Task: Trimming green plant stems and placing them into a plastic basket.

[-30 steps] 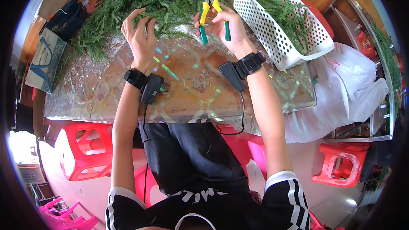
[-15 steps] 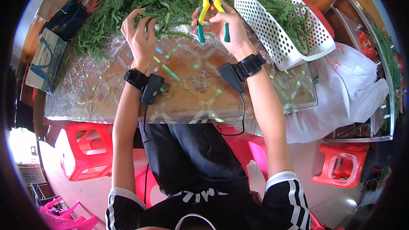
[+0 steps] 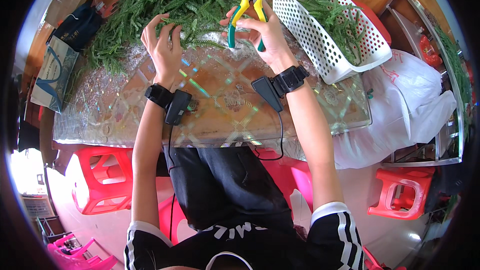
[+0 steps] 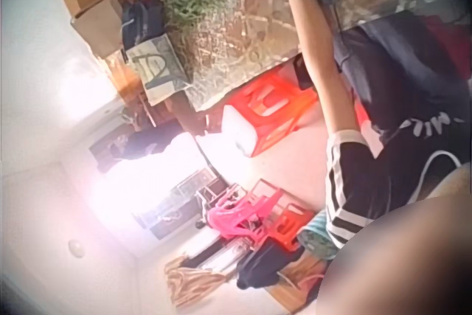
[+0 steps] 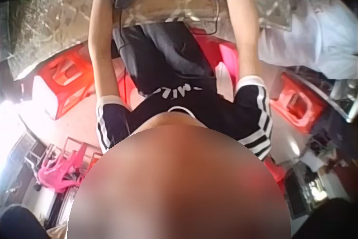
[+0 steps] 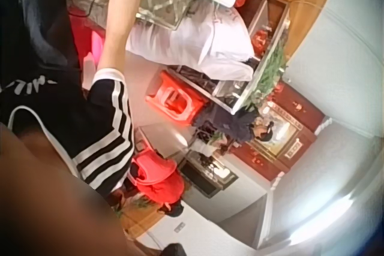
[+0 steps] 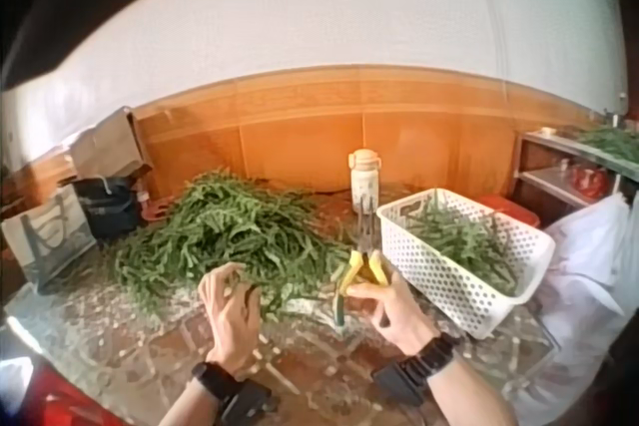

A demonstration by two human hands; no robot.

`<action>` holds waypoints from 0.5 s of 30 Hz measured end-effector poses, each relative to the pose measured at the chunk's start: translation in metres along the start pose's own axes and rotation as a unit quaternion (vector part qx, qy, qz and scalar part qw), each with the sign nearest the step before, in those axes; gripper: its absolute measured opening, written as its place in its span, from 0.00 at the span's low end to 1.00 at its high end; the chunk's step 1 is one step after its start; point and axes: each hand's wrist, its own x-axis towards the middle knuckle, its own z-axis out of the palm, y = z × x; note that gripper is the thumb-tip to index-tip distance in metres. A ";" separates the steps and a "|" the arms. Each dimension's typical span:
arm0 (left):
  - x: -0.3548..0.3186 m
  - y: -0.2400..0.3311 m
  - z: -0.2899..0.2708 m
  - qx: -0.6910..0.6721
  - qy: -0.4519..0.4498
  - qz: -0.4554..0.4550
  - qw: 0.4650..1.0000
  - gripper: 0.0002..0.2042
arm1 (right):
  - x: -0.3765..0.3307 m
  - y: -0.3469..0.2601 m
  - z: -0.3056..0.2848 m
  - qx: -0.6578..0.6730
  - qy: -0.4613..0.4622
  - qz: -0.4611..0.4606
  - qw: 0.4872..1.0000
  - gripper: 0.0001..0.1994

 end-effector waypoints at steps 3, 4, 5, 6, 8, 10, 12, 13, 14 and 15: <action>0.000 0.000 0.000 0.002 0.003 0.001 1.000 0.04 | 0.000 -0.002 0.000 0.005 0.003 0.004 1.000 0.14; 0.000 0.000 0.000 0.002 0.003 0.001 1.000 0.04 | 0.001 -0.002 -0.001 0.006 0.004 0.002 1.000 0.14; 0.000 0.000 0.000 0.002 0.003 0.000 1.000 0.04 | 0.001 -0.002 -0.001 0.006 0.006 0.001 1.000 0.13; 0.000 0.000 0.000 0.001 0.003 0.000 1.000 0.04 | 0.002 -0.001 -0.002 0.007 0.007 -0.001 1.000 0.12; 0.000 0.000 0.000 0.001 0.003 0.000 1.000 0.04 | 0.004 -0.001 -0.003 0.002 0.014 -0.006 1.000 0.11; 0.000 0.001 -0.001 -0.001 -0.008 -0.009 1.000 0.05 | 0.005 -0.001 -0.004 -0.007 0.028 -0.013 0.999 0.10; 0.000 0.001 -0.001 -0.003 -0.014 -0.014 1.000 0.05 | 0.006 0.002 -0.006 0.015 0.032 -0.009 0.999 0.10; 0.000 0.001 -0.001 -0.001 -0.007 -0.010 1.000 0.05 | 0.006 0.004 -0.007 0.037 0.036 -0.004 0.999 0.10; 0.000 0.001 0.000 0.001 -0.001 -0.007 1.000 0.05 | 0.007 0.005 -0.007 0.059 0.039 0.000 0.997 0.09; 0.000 0.001 0.000 0.003 0.006 -0.003 1.000 0.04 | 0.007 0.005 -0.008 0.059 0.039 0.000 0.997 0.09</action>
